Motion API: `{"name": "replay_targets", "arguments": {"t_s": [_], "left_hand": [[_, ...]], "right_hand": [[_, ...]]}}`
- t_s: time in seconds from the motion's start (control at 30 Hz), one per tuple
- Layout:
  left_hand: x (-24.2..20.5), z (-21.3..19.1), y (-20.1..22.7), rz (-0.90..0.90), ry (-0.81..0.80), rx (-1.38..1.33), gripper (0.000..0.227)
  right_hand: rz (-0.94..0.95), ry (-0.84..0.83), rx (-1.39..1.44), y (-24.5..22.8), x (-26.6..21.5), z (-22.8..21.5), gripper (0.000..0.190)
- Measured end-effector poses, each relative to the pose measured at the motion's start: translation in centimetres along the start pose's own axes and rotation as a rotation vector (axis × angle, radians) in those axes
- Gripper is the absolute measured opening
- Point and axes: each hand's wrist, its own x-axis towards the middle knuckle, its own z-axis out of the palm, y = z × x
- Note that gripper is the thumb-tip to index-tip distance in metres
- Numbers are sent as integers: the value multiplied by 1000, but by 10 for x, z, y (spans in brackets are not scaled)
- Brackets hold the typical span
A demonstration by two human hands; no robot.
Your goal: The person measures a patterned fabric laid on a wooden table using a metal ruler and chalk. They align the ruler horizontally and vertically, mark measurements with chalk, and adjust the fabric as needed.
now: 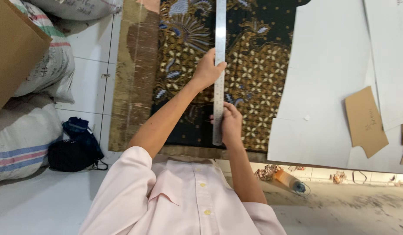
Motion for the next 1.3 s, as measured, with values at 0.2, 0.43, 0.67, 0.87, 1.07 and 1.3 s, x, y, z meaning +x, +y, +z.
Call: {"name": "replay_targets", "arguments": {"t_s": [0.2,0.43,0.67,0.87,1.07,1.3], "left_hand": [[38,-122,-43,320,278,994,13],[57,-204,-84,634,526,649,25],[49,-198,-63,656,521,825,30],[42,-198,-54,571,468,845,31],[41,-199,-48,531,442,821,33],[38,-200,-43,525,422,794,31]], "right_hand": [[-256,169,-588,2,-9,-3,24],[-698,246,-1134,-12,6,16,16],[-318,74,-465,-37,68,86,22],[-491,37,-648,-50,129,162,14],[-674,65,-658,-55,177,201,14],[-603,88,-659,-52,190,204,10]]}}
